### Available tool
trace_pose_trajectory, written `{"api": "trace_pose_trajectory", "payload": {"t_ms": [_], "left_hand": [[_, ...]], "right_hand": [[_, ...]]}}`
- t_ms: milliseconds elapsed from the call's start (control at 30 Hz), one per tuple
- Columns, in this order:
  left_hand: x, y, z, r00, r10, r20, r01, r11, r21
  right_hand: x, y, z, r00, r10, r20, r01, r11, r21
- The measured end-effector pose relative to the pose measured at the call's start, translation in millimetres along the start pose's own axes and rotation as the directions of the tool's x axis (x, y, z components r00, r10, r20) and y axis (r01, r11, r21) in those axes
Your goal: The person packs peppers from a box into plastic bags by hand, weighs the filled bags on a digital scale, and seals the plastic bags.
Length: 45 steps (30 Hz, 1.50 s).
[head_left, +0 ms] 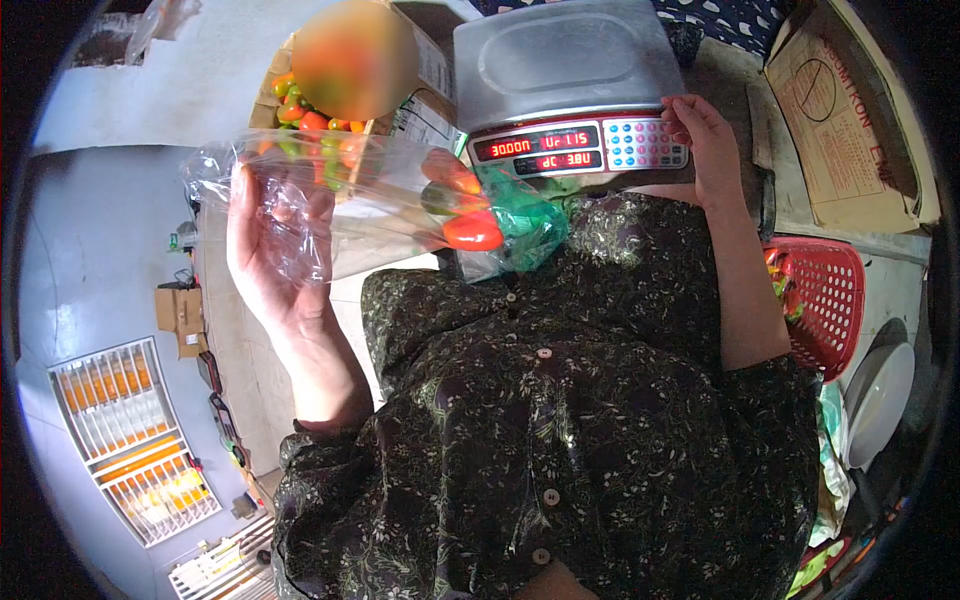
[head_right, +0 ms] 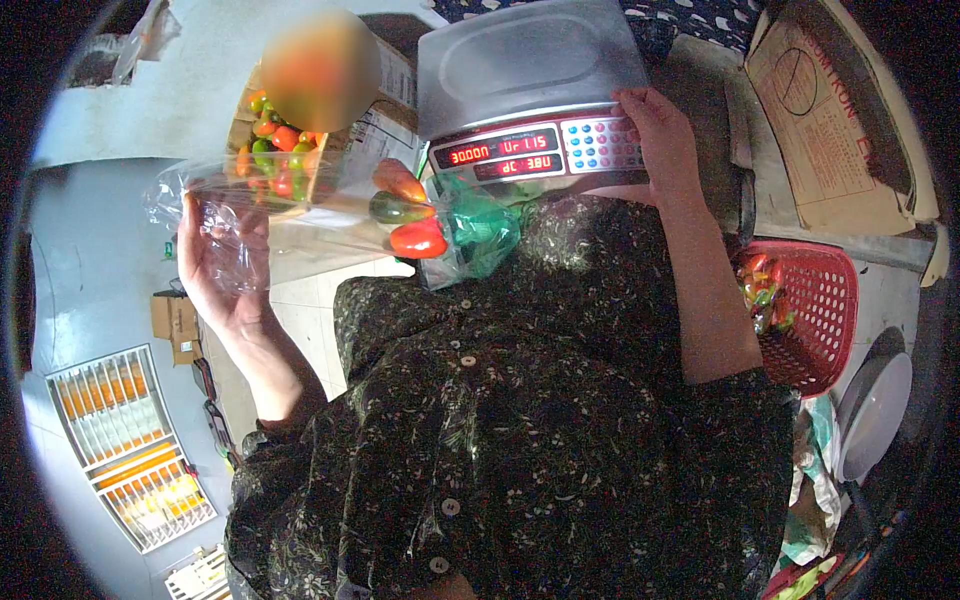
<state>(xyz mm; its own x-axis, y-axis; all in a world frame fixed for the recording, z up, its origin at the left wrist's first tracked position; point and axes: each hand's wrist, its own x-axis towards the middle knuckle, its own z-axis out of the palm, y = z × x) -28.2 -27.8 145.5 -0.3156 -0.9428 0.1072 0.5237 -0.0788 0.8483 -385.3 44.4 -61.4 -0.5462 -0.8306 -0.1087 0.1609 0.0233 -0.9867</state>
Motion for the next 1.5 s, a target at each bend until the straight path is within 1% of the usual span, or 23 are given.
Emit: {"api": "trace_pose_trajectory", "payload": {"t_ms": [67, 167, 267, 367, 467, 567, 667, 767, 867, 1033, 1133, 1267, 1367, 1433, 1467, 1500], "left_hand": [[0.3, 0.2, -1.2, 1.0, -0.011, 0.022, 0.011, 1.0, -0.008], [0.4, -2.0, 1.4, 0.999, 0.007, -0.043, -0.006, 0.999, 0.031], [1.3, -1.2, -2.7, 1.0, -0.021, 0.011, 0.021, 0.999, -0.024], [0.1, -2.9, -1.0, 0.999, 0.002, -0.038, -0.002, 1.0, 0.01], [-0.1, -2.9, -1.4, 1.0, 0.002, -0.002, -0.002, 1.0, 0.003], [-0.8, -4.1, 2.2, 1.0, 0.006, -0.021, -0.005, 1.0, 0.011], [-0.7, -4.4, 1.5, 1.0, 0.006, -0.004, -0.006, 1.0, -0.01], [-1.6, -5.0, 4.8, 0.998, 0.019, -0.053, -0.018, 0.999, 0.029], [-1.2, -5.6, 5.5, 0.999, 0.02, -0.029, -0.019, 1.0, 0.007], [-2.1, -7.1, 11.6, 0.999, 0.02, -0.043, -0.019, 0.999, 0.029], [-1.8, -6.4, 9.7, 0.999, 0.012, -0.032, -0.011, 0.999, 0.032], [-2.0, -6.8, 11.3, 0.999, 0.012, -0.045, -0.01, 0.999, 0.036], [-1.0, -7.0, 6.2, 0.997, 0.025, -0.077, -0.025, 1.0, 0.002], [-1.8, -7.2, 9.2, 0.987, 0.046, -0.156, -0.04, 0.998, 0.043], [-2.0, -7.2, 10.3, 0.979, 0.057, -0.194, -0.046, 0.997, 0.064], [-2.0, -6.6, 8.5, 0.984, 0.048, -0.172, -0.04, 0.998, 0.053]], "right_hand": [[0.0, 0.1, 0.1, 1.0, -0.002, 0.003, 0.002, 1.0, 0.008], [0.2, 1.2, -0.4, 1.0, -0.013, 0.009, 0.013, 1.0, 0.022], [0.3, 1.7, -0.5, 1.0, -0.012, 0.006, 0.012, 1.0, 0.012], [0.8, 2.0, -1.0, 1.0, -0.012, 0.012, 0.012, 1.0, 0.019], [-0.4, 0.3, -0.3, 1.0, -0.017, 0.013, 0.016, 1.0, 0.017], [-0.4, -0.1, -0.3, 1.0, -0.013, 0.012, 0.013, 1.0, 0.007], [-0.1, 0.1, -0.5, 1.0, -0.01, 0.013, 0.01, 1.0, 0.003], [-0.1, 0.3, -0.3, 1.0, -0.008, 0.013, 0.008, 1.0, 0.013], [-0.3, 0.3, 0.4, 1.0, -0.008, 0.006, 0.008, 1.0, 0.022], [0.9, 2.7, -0.6, 1.0, -0.009, 0.007, 0.009, 0.999, 0.031], [1.4, 2.4, -3.8, 0.999, 0.022, 0.048, -0.023, 0.999, 0.032], [2.5, 3.6, -3.1, 1.0, -0.004, -0.026, 0.003, 1.0, -0.018], [2.5, 2.9, -1.1, 0.995, -0.04, -0.092, 0.033, 0.997, -0.074], [5.4, 7.9, -1.6, 0.988, -0.077, -0.136, 0.063, 0.992, -0.106], [6.5, 10.3, -2.8, 0.991, -0.058, -0.118, 0.046, 0.994, -0.101], [7.1, 11.3, -3.7, 0.994, -0.039, -0.099, 0.03, 0.995, -0.095]]}}
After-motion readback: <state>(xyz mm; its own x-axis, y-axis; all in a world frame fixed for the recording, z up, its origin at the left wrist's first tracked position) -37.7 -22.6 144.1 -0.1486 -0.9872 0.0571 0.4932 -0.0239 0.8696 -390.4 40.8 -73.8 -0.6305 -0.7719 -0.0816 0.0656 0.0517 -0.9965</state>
